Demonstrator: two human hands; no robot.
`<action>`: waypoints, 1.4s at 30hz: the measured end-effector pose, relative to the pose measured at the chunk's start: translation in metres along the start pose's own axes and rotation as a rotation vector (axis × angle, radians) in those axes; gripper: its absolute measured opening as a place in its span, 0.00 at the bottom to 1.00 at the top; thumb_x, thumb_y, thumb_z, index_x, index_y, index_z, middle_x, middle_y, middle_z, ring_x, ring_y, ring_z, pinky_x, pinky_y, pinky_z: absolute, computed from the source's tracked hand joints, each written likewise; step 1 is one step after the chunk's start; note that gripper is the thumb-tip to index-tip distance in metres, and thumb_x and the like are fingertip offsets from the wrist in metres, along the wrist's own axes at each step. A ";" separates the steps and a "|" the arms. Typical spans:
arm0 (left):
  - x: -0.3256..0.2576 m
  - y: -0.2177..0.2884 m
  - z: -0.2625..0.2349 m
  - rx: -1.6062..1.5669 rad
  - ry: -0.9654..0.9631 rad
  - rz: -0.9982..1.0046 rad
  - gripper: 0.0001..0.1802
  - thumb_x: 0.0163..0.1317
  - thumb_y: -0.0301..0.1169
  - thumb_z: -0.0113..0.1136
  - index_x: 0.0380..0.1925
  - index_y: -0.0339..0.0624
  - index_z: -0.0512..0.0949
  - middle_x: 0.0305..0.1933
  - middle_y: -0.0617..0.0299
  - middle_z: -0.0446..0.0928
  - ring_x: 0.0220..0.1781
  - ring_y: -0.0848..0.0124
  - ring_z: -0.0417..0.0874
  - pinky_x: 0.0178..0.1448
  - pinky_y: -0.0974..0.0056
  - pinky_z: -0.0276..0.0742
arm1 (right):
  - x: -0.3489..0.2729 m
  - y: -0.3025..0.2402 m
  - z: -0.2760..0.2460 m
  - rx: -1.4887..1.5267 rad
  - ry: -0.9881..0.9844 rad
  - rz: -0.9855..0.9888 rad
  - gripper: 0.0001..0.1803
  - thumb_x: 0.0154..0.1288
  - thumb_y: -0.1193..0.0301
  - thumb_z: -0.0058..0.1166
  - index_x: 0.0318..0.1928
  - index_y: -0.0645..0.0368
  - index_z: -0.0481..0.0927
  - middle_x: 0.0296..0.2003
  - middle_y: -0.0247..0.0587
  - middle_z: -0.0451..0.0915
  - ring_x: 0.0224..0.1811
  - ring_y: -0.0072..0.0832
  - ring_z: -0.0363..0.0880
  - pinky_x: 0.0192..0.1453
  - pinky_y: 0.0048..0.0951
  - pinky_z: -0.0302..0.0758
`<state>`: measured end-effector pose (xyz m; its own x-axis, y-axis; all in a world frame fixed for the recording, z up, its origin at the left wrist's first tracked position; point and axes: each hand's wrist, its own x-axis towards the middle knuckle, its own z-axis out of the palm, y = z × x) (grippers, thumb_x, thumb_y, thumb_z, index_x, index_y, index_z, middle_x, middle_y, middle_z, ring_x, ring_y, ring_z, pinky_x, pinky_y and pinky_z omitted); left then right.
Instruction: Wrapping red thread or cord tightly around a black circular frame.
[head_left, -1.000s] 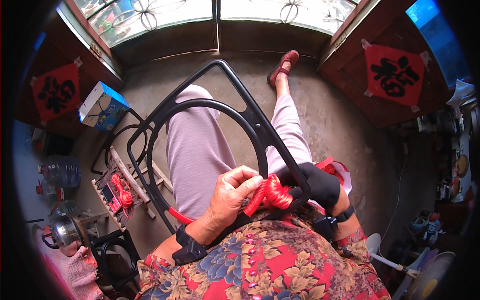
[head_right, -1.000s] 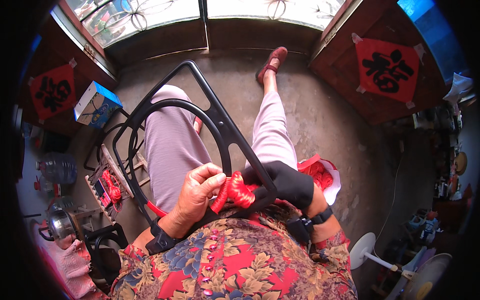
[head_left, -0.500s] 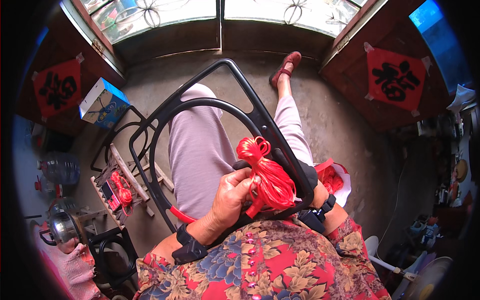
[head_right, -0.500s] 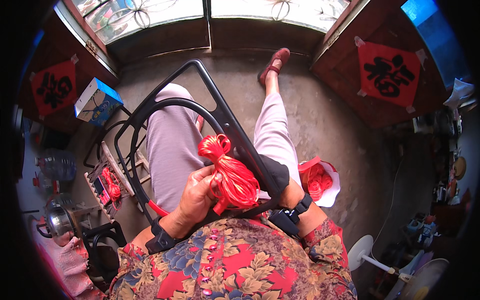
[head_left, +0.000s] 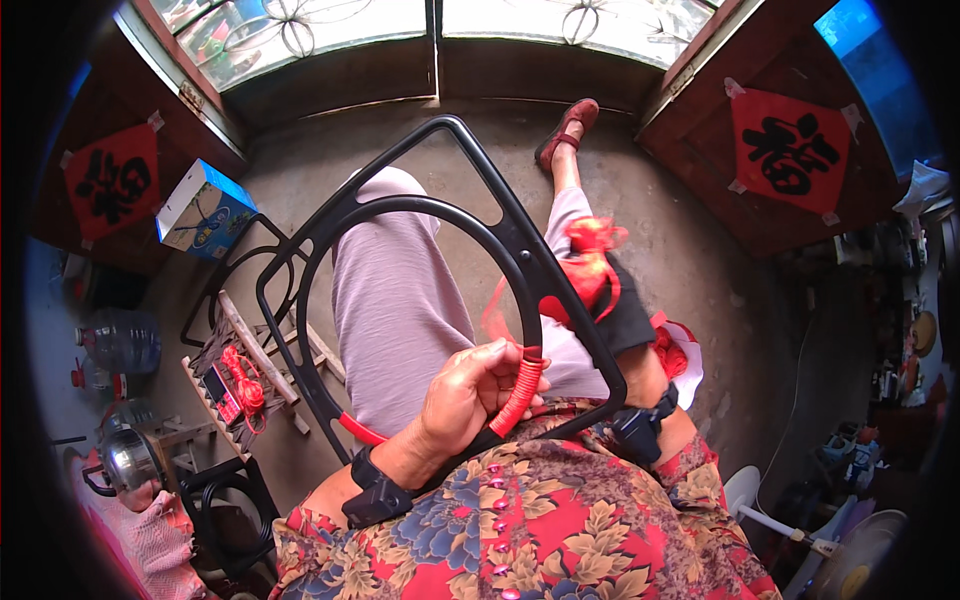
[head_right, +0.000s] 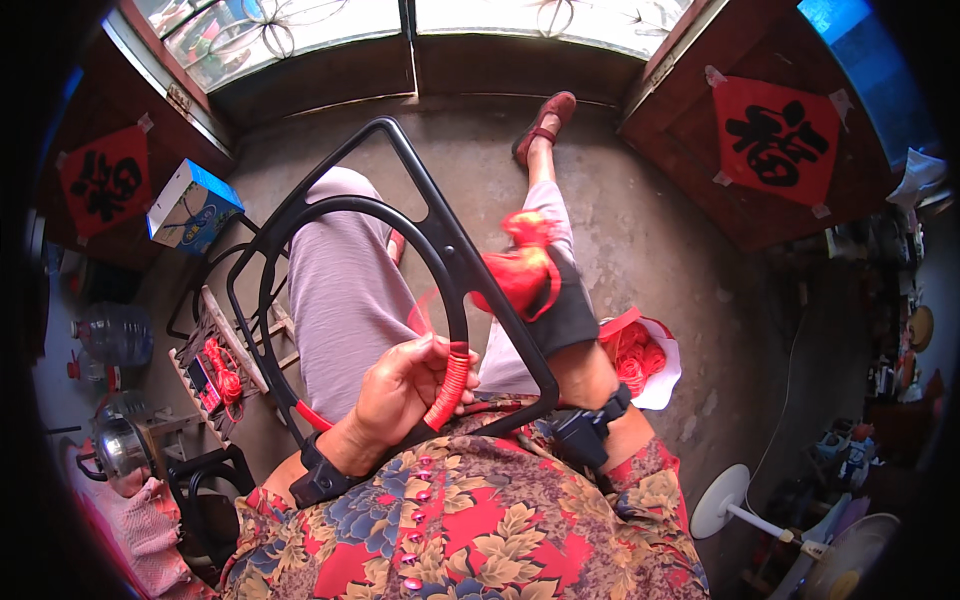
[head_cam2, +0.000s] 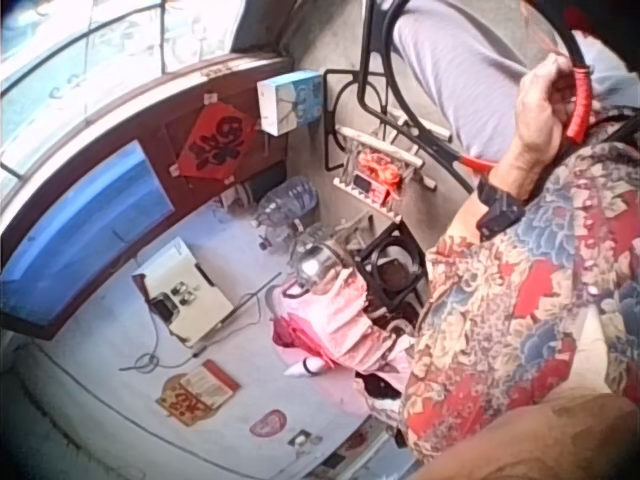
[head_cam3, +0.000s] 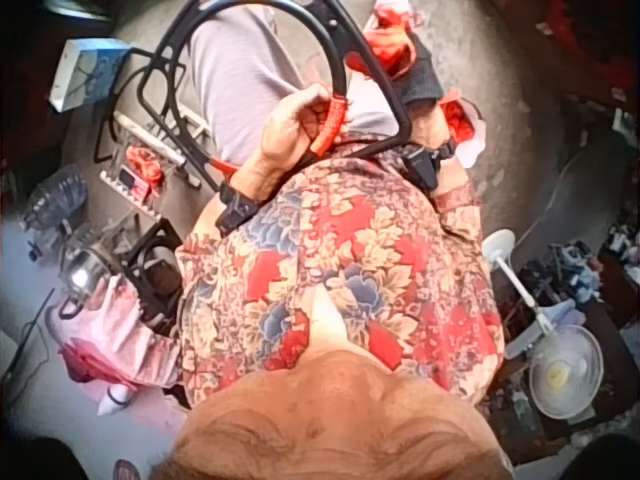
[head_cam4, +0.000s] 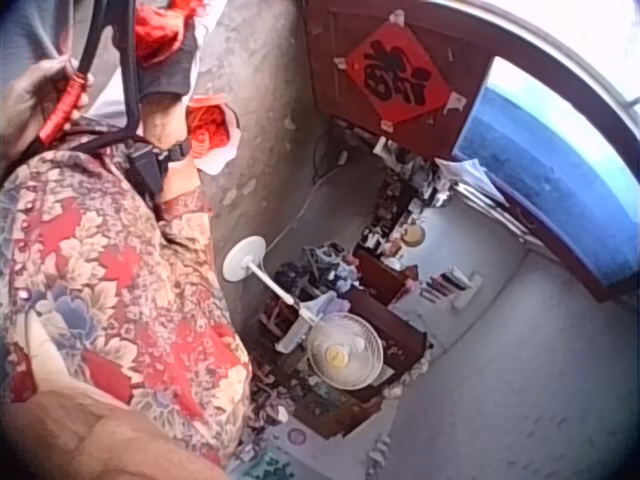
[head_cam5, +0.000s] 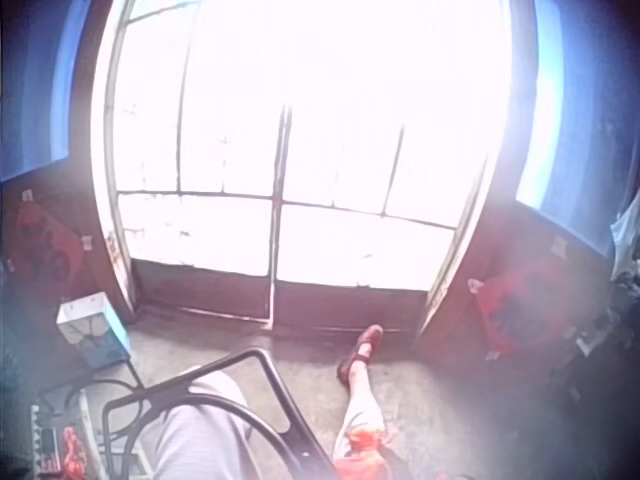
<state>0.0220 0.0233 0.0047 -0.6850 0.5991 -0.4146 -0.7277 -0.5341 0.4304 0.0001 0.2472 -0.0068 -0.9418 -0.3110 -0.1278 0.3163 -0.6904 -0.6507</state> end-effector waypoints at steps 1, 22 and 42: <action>0.000 0.002 -0.001 -0.012 -0.085 -0.007 0.24 0.69 0.43 0.40 0.48 0.31 0.71 0.41 0.47 0.79 0.39 0.60 0.82 0.45 0.59 0.79 | 0.002 -0.007 -0.007 0.168 -0.002 -0.008 0.17 0.70 0.65 0.43 0.51 0.65 0.68 0.38 0.38 0.74 0.36 0.25 0.75 0.41 0.26 0.72; 0.007 0.006 0.009 0.132 0.011 0.047 0.09 0.65 0.32 0.55 0.38 0.37 0.73 0.34 0.59 0.78 0.33 0.73 0.83 0.38 0.65 0.85 | -0.100 -0.068 -0.089 0.042 0.465 -0.266 0.16 0.72 0.63 0.41 0.49 0.61 0.72 0.36 0.39 0.77 0.36 0.27 0.76 0.40 0.25 0.73; 0.006 0.002 0.009 0.113 -0.010 0.099 0.07 0.65 0.29 0.54 0.39 0.36 0.73 0.36 0.56 0.80 0.33 0.69 0.84 0.39 0.65 0.84 | -0.043 -0.034 0.071 -0.594 -0.001 0.064 0.43 0.52 0.77 0.64 0.67 0.59 0.55 0.55 0.38 0.72 0.52 0.24 0.72 0.56 0.27 0.70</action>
<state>0.0169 0.0310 0.0106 -0.7523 0.5529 -0.3582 -0.6475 -0.5203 0.5567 0.0382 0.2379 0.0735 -0.9226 -0.3409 -0.1805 0.2547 -0.1870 -0.9488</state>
